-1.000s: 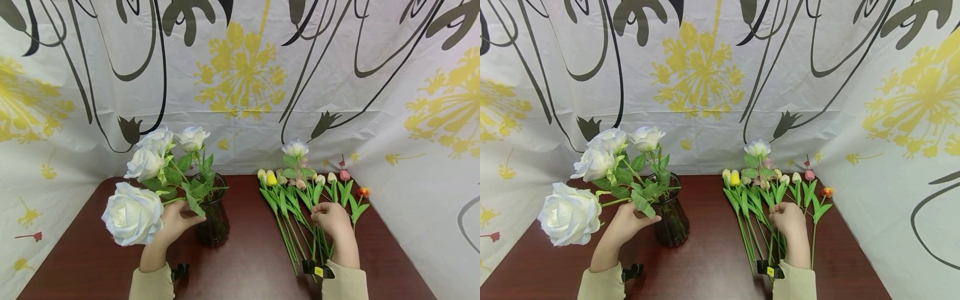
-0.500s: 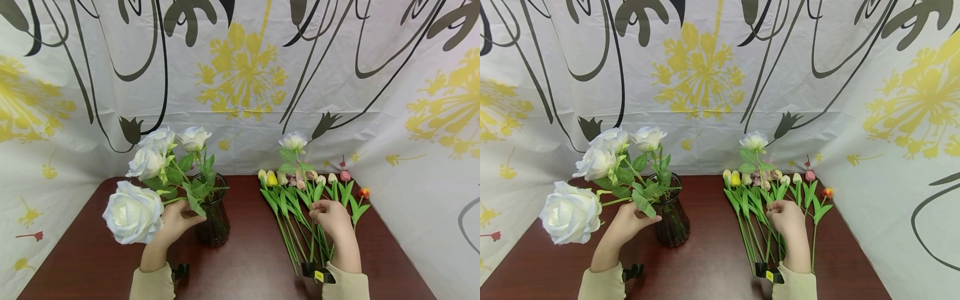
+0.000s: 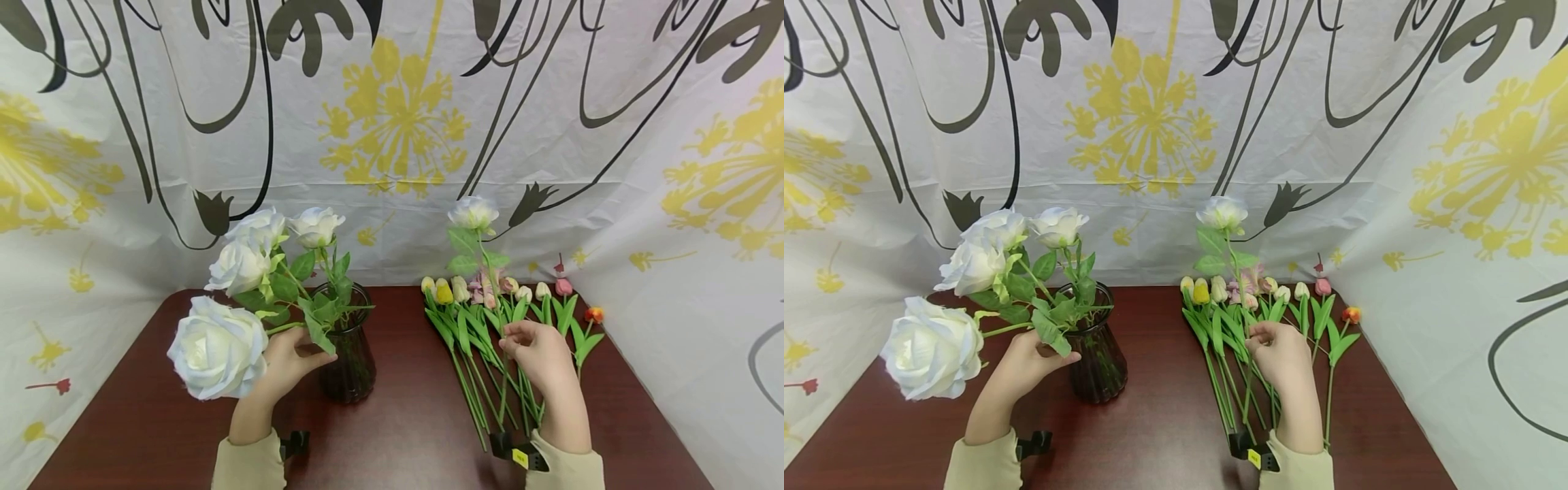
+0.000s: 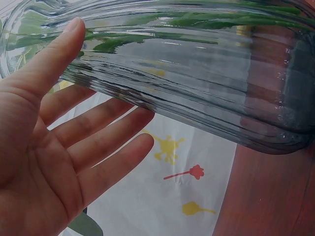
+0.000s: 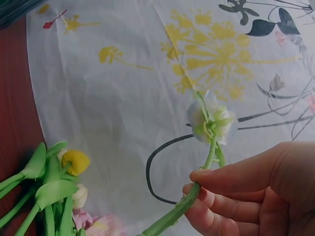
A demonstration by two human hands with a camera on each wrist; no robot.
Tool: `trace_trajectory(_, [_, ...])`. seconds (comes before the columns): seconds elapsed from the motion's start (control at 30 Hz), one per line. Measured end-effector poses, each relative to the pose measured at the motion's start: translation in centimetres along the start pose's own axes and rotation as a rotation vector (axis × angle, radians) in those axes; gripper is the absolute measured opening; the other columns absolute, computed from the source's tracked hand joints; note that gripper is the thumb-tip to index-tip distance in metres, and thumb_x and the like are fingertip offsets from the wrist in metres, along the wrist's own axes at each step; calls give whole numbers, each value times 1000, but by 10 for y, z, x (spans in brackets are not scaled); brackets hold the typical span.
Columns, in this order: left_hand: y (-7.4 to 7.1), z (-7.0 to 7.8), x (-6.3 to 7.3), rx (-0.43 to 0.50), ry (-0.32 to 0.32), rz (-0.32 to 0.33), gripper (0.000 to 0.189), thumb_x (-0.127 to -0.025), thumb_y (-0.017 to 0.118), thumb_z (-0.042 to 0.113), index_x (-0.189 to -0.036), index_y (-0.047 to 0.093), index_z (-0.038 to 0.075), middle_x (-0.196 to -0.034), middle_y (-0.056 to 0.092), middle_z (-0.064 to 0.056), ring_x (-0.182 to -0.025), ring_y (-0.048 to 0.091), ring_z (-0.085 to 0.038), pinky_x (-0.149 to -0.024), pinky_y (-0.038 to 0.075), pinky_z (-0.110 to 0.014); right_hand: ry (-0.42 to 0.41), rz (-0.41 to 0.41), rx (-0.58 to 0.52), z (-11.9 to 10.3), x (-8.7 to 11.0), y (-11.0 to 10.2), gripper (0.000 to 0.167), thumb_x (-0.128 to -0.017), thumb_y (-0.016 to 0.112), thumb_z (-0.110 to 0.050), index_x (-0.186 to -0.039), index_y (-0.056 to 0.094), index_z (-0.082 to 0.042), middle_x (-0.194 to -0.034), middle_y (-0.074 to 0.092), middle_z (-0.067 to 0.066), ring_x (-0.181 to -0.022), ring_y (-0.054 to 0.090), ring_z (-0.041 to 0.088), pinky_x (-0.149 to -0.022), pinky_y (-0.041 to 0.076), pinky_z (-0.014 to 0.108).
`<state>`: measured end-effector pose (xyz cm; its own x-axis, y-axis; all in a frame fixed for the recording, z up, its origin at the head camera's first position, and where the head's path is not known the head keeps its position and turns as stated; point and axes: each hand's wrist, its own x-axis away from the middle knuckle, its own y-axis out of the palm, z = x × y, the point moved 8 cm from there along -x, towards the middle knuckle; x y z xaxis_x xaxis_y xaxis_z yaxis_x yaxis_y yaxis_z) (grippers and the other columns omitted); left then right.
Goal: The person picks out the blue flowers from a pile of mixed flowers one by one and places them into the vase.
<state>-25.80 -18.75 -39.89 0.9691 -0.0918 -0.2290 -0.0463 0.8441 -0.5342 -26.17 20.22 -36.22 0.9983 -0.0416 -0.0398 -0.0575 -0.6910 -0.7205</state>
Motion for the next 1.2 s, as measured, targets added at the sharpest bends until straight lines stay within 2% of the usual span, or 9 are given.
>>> trace_trajectory(0.3, [1, 3, 0, -43, -2, -18, 44, -75, 84, 22, -113, 66, 7, -98, 71, -6, -88, 68, -21, -74, 56, -34, -43, 42, -7, -13, 6, -2, 25, -90, 66, -9, -113, 67, 1, -89, 68, 6, -77, 64, 22, -62, 48, 34])
trace_trajectory(0.6, [1, 8, 1, -126, -42, -32, 42, -77, 82, 29, -111, 66, 10, -96, 71, -4, -90, 68, -22, -79, 54, -41, -60, 60, -21, -22, 10, -4, 21, -89, 67, -9, -109, 68, -1, -89, 68, 6, -79, 64, 23, -61, 48, 34])
trace_trajectory(0.97, [-6, 24, 4, -297, 2, 8, 34, -78, 81, 30, -104, 67, 12, -94, 71, -3, -92, 66, -26, -77, 53, -44, -82, 80, -34, -28, 13, -5, 19, -88, 67, -8, -107, 69, -3, -86, 68, 5, -78, 64, 23, -59, 48, 33])
trace_trajectory(1.2, [-11, 34, 6, -342, 33, 34, 33, -79, 80, 26, -106, 70, 11, -96, 71, -6, -92, 66, -28, -78, 53, -44, -93, 87, -43, -31, 15, -6, 18, -88, 67, -7, -105, 70, -3, -85, 68, 5, -74, 63, 21, -55, 47, 32])
